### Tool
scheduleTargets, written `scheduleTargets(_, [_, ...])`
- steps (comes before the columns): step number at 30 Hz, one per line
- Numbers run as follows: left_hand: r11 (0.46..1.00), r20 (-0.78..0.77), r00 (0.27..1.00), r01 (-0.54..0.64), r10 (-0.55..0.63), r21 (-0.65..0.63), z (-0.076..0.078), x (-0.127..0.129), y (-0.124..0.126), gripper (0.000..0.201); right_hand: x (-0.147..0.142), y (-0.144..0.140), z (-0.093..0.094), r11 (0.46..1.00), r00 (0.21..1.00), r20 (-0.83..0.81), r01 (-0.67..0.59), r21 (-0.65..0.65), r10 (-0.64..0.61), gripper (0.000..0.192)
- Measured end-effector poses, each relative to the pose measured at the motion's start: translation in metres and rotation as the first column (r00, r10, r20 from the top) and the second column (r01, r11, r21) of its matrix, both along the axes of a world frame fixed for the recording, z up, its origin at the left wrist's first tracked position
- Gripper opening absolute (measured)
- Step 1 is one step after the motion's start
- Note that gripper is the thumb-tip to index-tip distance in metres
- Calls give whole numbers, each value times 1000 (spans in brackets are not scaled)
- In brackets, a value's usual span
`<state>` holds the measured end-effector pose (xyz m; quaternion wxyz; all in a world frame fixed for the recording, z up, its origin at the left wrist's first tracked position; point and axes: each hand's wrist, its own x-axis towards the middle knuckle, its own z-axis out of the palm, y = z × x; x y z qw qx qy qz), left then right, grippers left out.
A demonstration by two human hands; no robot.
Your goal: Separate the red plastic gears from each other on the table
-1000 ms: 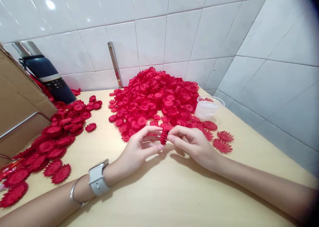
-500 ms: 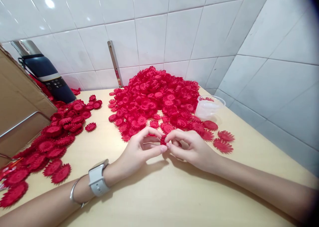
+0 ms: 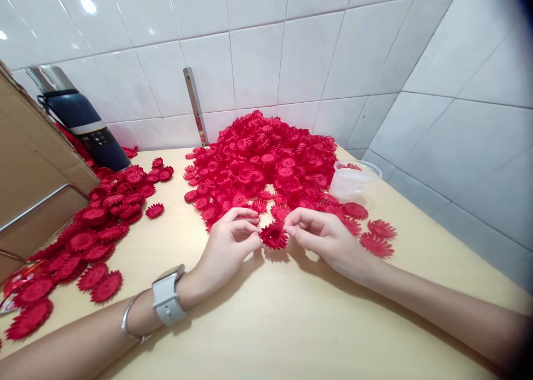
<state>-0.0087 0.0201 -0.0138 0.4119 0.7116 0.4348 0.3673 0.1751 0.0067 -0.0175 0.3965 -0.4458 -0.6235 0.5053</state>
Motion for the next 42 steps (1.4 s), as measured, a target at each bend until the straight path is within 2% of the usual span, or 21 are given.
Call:
scheduleTargets(4, [999,-28,999,20,-19,32,-1,-1,0,13,3,4,-3,998,989,-149,-12,-55,4,14])
scheduleTargets(6, [999,-35,999,32,-30,34,0,-1,-1,14,3,3,-2,996,989,-143,-58,-67,48,15])
scheduleTargets(9, [998,-34,997,68,-68,11,4,0,-3,13,1,-2,3,994,995,-15,-95,-52,94,16])
scheduleTargets(14, [982,-11,984,176,-177,-73,12,3,-10,12,-4,-11,7,971,965,203,-197,134,168,13])
scheduleTargets(18, [983,39,985,170,-167,-73,13,4,-12,18,-5,-14,5,949,932,320,-244,199,172,13])
scheduleTargets(20, [985,20,988,157,-156,-69,11,4,-11,17,-5,-14,5,944,932,323,-245,222,166,13])
scheduleTargets(23, [989,-22,990,139,-141,-52,9,2,-9,10,-4,-12,8,958,960,236,-199,208,148,13])
scheduleTargets(28, [993,-41,992,116,-116,0,9,0,-8,17,1,-8,9,992,989,82,-125,28,122,16])
scheduleTargets(31, [996,-32,995,91,-91,-2,8,-1,-7,19,3,-2,2,988,987,-127,-110,-104,97,14])
scheduleTargets(34, [999,-60,997,50,-49,16,7,-1,-7,22,4,5,-3,969,949,-307,-140,-202,73,11])
scheduleTargets(42, [999,-91,996,-15,20,50,10,1,-7,21,1,2,12,945,919,-371,-232,-233,134,15])
